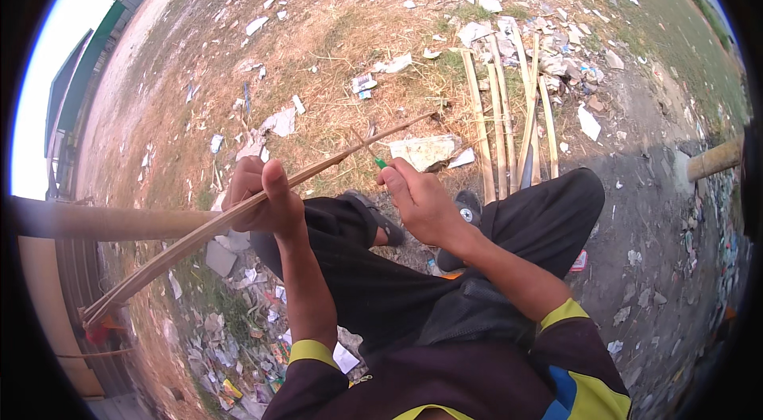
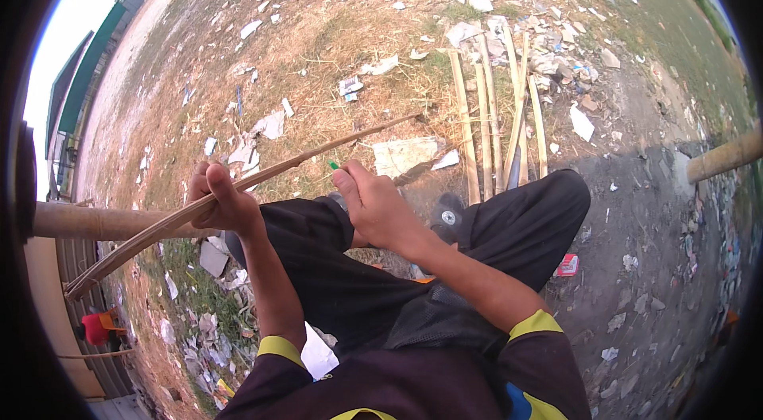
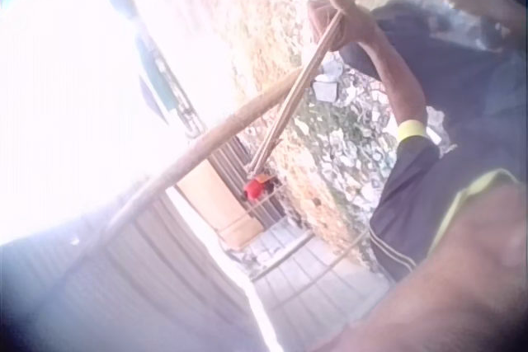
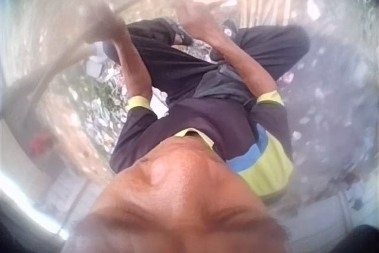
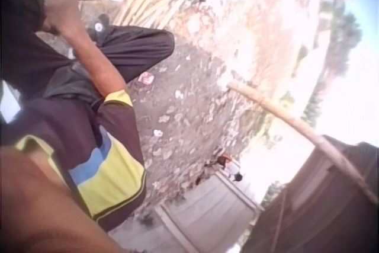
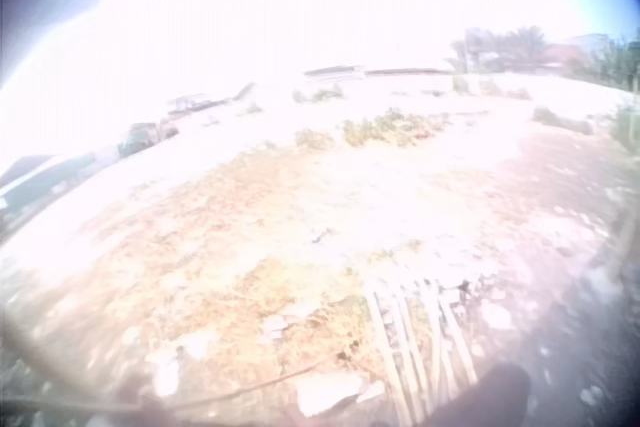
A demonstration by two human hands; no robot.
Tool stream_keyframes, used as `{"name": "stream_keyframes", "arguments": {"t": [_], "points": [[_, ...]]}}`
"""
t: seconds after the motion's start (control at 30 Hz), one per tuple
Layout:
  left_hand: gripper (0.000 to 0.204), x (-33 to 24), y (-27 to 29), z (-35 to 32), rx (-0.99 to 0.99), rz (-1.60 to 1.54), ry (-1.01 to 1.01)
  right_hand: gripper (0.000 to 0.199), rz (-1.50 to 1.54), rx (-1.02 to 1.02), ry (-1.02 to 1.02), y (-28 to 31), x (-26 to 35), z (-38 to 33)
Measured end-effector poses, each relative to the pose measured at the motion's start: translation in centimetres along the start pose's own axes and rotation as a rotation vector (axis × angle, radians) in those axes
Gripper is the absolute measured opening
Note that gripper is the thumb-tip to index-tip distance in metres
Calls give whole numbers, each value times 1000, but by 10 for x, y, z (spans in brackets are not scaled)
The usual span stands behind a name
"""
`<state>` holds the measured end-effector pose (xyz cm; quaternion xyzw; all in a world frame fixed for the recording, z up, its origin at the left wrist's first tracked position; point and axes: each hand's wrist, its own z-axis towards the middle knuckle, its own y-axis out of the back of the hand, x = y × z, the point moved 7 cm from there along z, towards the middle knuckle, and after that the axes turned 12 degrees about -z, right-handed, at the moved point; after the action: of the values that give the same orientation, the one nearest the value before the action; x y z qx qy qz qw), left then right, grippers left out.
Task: The person sits on a low stool outdoors and repeatedly sharpens thin bamboo sticks using a small green knife. They hold each stick with the left hand and scrape the blade along the surface with the right hand, rotating the stick to work different sides. Finished sticks are placed on the ground nearby.
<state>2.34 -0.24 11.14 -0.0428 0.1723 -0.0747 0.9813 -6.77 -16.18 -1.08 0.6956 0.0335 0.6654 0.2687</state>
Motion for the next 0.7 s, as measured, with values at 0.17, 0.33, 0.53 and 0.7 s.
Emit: {"name": "stream_keyframes", "arguments": {"t": [0.17,0.33,0.53,0.7], "points": [[40,-4,-2,-12,-184,160,112,30,-51,-73,71,-3,10,2],[43,3,-3,-20,-204,-134,205,30,-129,-43,38,-16,1,10],[41,6,-6,-24,-94,-325,327,31,-274,-68,80,-20,-6,11],[37,7,-9,-28,-141,-316,334,29,-516,-109,43,-18,-42,23]]}}
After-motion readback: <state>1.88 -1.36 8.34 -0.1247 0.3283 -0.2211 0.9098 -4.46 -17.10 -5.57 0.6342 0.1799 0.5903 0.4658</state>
